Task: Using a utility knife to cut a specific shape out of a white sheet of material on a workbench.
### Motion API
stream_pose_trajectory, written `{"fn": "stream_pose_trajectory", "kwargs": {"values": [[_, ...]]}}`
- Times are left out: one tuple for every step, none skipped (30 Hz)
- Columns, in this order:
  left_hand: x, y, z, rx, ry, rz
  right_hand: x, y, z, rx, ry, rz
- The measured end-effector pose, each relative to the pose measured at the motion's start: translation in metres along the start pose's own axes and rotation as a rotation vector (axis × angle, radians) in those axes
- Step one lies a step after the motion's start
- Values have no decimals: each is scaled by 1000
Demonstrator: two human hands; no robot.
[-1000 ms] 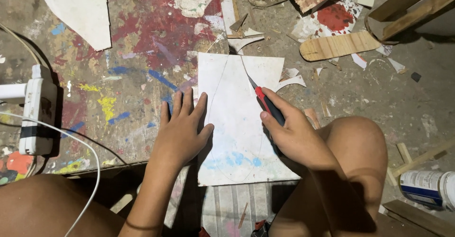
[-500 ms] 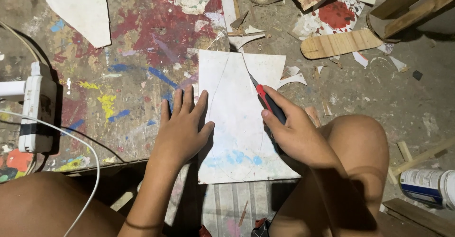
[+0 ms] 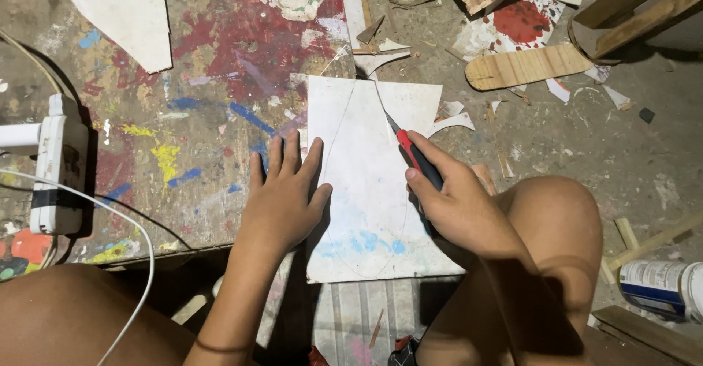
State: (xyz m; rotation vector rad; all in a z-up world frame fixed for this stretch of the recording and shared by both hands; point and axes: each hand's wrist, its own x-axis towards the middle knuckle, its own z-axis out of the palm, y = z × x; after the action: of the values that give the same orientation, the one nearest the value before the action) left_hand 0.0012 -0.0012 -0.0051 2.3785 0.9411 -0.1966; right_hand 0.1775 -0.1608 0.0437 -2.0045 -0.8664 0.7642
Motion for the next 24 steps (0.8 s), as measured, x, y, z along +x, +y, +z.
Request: {"fn": "stream_pose_trajectory", "kwargs": {"values": [[1, 0, 1, 1, 5, 2, 0, 0, 0, -1, 0, -1], [1, 0, 1, 1, 6, 2, 1, 0, 0, -1, 0, -1], [0, 1, 1, 5, 5, -2, 1, 0, 0, -1, 1, -2], [0, 1, 2, 10, 5, -6, 0, 0, 0, -2, 1, -3], [0, 3, 1, 10, 5, -5, 1, 0, 0, -2, 1, -3], [-1, 4, 0, 11, -3, -13, 1, 0, 0, -2, 1, -4], [-1, 5, -1, 13, -12, -21, 1, 0, 0, -3, 0, -5], [-1, 5, -1, 13, -12, -22, 1, 0, -1, -3, 0, -5], [-1, 5, -1, 15, -13, -26, 2, 0, -1, -4, 0, -6], [-1, 6, -1, 16, -13, -30, 2, 0, -1, -5, 0, -7], [-1, 6, -2, 16, -12, -29, 2, 0, -2, -6, 1, -8], [-1, 6, -2, 10, -13, -30, 2, 0, -2, -7, 1, -10], [-1, 6, -2, 3, -16, -33, 2, 0, -1, -8, 0, -11], [-2, 6, -2, 3, -17, -33, 1, 0, -1, -8, -1, -10], [-2, 6, -3, -5, -14, -31, 1, 1, -1, -9, -2, -11], [-3, 7, -4, -12, -11, -28, 0, 1, -1, -9, -2, -12], [-3, 7, -3, -13, -11, -28, 0, 1, -1, -10, -3, -12], [-3, 7, -3, -15, -5, -26, 1, 1, -1, -11, -3, -14], [-3, 7, -3, -16, 1, -24, 1, 1, -1, -12, -4, -15], [-3, 6, -3, -17, 0, -24, 0, 1, -1, -12, -5, -14], [-3, 6, -3, -21, 2, -23, 0, 1, -1, -12, -5, -15], [-2, 6, -2, -25, 3, -22, 0, 1, -1, -13, -6, -17], [-3, 6, -3, -25, 3, -22, 0, 1, -1, -13, -6, -17], [-3, 6, -4, -25, 2, -23, 0, 1, -1, -14, -6, -18]]}}
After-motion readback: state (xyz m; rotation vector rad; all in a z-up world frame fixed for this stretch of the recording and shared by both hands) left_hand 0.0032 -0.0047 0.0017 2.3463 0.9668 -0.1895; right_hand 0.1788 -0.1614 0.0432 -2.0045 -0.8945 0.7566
